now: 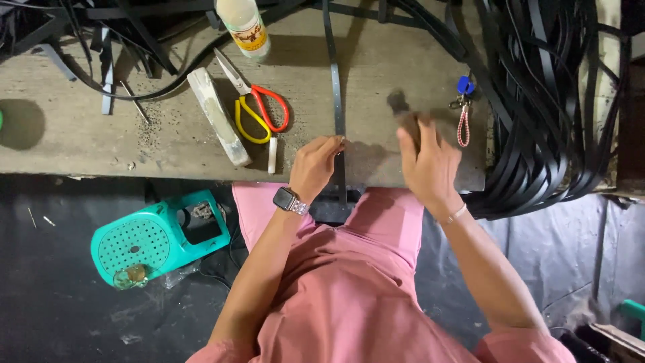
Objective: Using a hammer and a punch tool to create a series of holes in a black leather strap on a workbench.
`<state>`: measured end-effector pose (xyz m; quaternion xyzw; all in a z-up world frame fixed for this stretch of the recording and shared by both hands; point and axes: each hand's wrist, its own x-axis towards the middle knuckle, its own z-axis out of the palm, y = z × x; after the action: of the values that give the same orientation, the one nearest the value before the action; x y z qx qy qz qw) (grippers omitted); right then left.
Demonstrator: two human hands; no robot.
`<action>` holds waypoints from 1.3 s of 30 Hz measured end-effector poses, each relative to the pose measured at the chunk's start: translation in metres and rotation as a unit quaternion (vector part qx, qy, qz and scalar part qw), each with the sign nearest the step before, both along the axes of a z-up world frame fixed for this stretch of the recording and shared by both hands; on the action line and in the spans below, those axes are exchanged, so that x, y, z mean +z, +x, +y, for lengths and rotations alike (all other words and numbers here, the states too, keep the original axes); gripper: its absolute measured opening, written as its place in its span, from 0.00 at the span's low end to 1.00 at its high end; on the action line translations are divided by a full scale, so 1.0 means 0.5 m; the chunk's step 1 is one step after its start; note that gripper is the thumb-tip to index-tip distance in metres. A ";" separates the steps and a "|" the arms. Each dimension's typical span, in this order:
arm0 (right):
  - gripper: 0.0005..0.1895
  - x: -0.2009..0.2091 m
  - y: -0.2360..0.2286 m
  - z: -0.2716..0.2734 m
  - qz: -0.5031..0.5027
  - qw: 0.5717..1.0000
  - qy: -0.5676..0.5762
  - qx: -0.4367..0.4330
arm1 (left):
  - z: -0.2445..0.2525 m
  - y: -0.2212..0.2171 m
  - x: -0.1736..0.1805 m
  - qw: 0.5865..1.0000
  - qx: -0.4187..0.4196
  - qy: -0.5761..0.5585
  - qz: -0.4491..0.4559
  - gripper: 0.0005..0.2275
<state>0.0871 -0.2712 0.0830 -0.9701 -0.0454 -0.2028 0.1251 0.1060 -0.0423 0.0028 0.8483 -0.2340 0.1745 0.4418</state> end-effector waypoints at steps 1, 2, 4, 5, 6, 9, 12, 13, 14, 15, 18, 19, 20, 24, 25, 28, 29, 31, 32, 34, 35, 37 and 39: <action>0.20 -0.016 0.007 -0.006 0.000 1.000 0.001 -0.001 | 0.001 -0.002 -0.008 1.000 -0.001 0.001 0.000 0.06; 0.18 -0.032 0.014 -0.013 -0.028 0.997 -0.075 -0.016 | 0.001 -0.004 -0.017 1.000 0.001 0.005 0.003 0.07; 0.17 -0.047 0.029 -0.008 -0.061 0.987 -0.149 -0.029 | 0.004 0.001 -0.020 1.000 0.006 0.009 0.003 0.07; 0.18 -0.048 0.028 0.003 -0.046 0.990 -0.135 -0.014 | 0.004 -0.001 -0.017 1.000 0.005 -0.002 0.008 0.08; 0.20 -0.049 0.028 0.012 -0.030 0.992 -0.120 0.001 | 0.003 -0.002 -0.014 1.000 0.004 -0.012 0.013 0.09; 0.27 -0.086 0.015 0.075 0.060 0.983 0.040 0.168 | 0.005 -0.001 -0.007 1.000 0.018 0.014 0.014 0.08; 0.29 -0.111 0.010 0.092 0.050 0.979 0.008 0.198 | -0.006 -0.001 0.022 0.997 0.034 -0.056 0.034 0.07; 0.29 -0.106 0.012 0.094 0.053 0.978 0.008 0.199 | -0.003 0.002 0.039 0.997 0.035 -0.056 0.036 0.07; 0.28 -0.101 0.014 0.097 0.042 0.979 0.014 0.198 | 0.002 0.004 0.056 0.983 0.070 -0.139 0.098 0.06; 0.27 -0.097 0.011 0.100 0.030 0.980 0.021 0.196 | 0.007 0.004 0.072 0.957 0.104 -0.219 0.160 0.07; 0.28 -0.098 0.005 0.099 0.048 0.978 0.029 0.199 | 0.019 0.023 0.019 0.884 0.073 -0.392 0.245 0.10; 0.28 -0.099 0.004 0.099 0.049 0.978 0.029 0.199 | 0.017 0.020 0.015 0.884 0.073 -0.392 0.246 0.10; 0.29 -0.102 0.002 0.099 0.043 0.979 0.026 0.197 | 0.014 0.017 0.010 0.901 0.085 -0.359 0.229 0.09; 0.26 -0.108 0.003 0.100 0.003 0.978 0.015 0.206 | 0.027 0.017 -0.020 0.901 0.075 -0.380 0.198 0.10; 0.26 -0.109 0.003 0.098 0.004 0.978 0.015 0.206 | 0.024 0.015 -0.007 0.900 0.076 -0.380 0.198 0.10; 0.16 -0.108 0.004 0.094 -0.022 0.970 0.055 0.235 | 0.025 0.011 0.014 0.892 0.069 -0.398 0.202 0.10; 0.11 -0.106 0.003 0.090 -0.017 0.961 0.082 0.262 | 0.029 0.012 0.008 0.894 0.080 -0.391 0.206 0.10; 0.09 -0.107 0.003 0.084 -0.011 0.951 0.108 0.289 | 0.037 0.013 -0.013 0.895 0.090 -0.384 0.210 0.10; 0.11 -0.110 0.003 0.082 -0.008 0.946 0.126 0.298 | 0.041 0.014 -0.029 0.901 0.087 -0.371 0.207 0.10; 0.13 -0.109 0.003 0.081 -0.005 0.941 0.144 0.307 | 0.044 0.015 -0.041 0.908 0.084 -0.357 0.205 0.11; 0.17 -0.105 0.002 0.082 0.012 0.941 0.153 0.301 | 0.043 0.014 -0.036 0.906 0.085 -0.360 0.204 0.11; 0.21 -0.107 0.000 0.083 0.028 0.941 0.161 0.296 | 0.043 0.014 -0.036 0.905 0.088 -0.364 0.203 0.11; 0.26 -0.119 -0.004 0.084 0.000 0.943 0.151 0.296 | 0.045 0.016 -0.046 0.910 0.088 -0.350 0.203 0.11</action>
<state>0.0849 -0.2292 0.0232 -0.8825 -0.2994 -0.1613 0.3249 0.1139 -0.0198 -0.0204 0.6736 0.0128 0.1076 0.7311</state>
